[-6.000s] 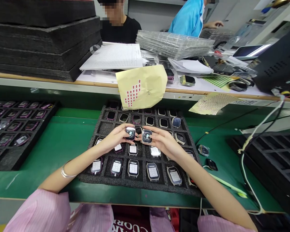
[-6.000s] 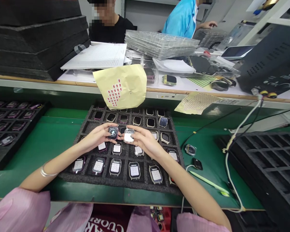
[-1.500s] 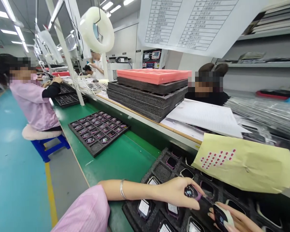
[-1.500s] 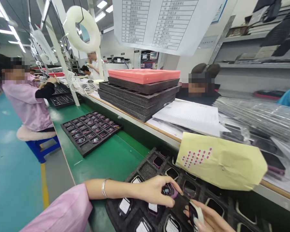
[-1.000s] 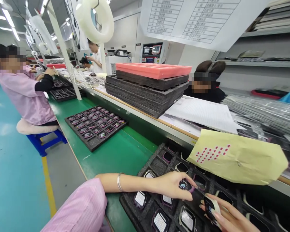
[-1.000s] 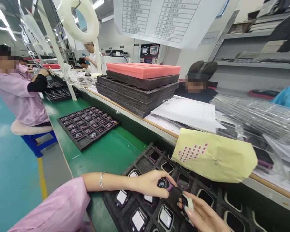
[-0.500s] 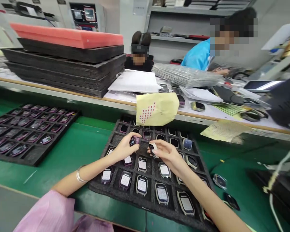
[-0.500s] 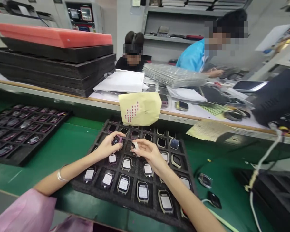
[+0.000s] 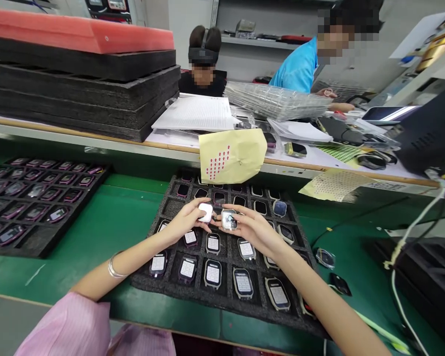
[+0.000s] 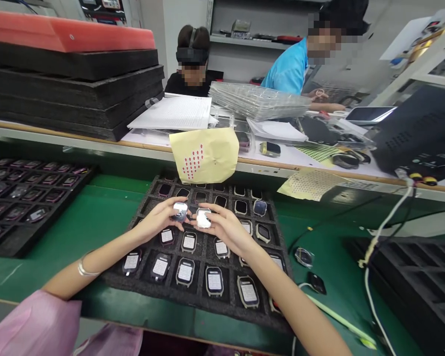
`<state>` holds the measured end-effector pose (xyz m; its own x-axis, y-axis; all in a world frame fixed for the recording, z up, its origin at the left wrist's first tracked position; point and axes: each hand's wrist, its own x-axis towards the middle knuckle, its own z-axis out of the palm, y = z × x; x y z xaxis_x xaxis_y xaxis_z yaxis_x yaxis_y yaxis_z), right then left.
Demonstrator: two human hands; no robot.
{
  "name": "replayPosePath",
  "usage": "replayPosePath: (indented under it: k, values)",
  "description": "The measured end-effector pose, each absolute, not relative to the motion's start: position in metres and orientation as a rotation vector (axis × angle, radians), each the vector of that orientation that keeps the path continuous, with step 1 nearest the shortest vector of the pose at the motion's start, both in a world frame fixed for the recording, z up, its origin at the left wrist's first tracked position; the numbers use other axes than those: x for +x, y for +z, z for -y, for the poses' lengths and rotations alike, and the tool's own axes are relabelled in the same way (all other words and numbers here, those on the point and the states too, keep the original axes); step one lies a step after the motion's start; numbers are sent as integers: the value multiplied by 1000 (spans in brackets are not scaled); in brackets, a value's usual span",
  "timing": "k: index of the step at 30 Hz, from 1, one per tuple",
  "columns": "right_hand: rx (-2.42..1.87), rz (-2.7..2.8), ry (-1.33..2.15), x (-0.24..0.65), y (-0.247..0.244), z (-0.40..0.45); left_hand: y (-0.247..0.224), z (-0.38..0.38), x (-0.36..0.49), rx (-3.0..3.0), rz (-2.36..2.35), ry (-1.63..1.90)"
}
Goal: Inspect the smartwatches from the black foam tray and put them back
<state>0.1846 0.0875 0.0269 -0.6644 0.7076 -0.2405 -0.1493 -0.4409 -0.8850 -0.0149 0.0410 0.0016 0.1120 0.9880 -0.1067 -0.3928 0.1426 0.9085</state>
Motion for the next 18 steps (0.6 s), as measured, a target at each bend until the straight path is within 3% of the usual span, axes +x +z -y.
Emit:
replayPosePath:
  k: [18]
  values:
    - [-801, 1371, 1887, 186, 23, -79, -2, -41, -14, 933, -822, 1205]
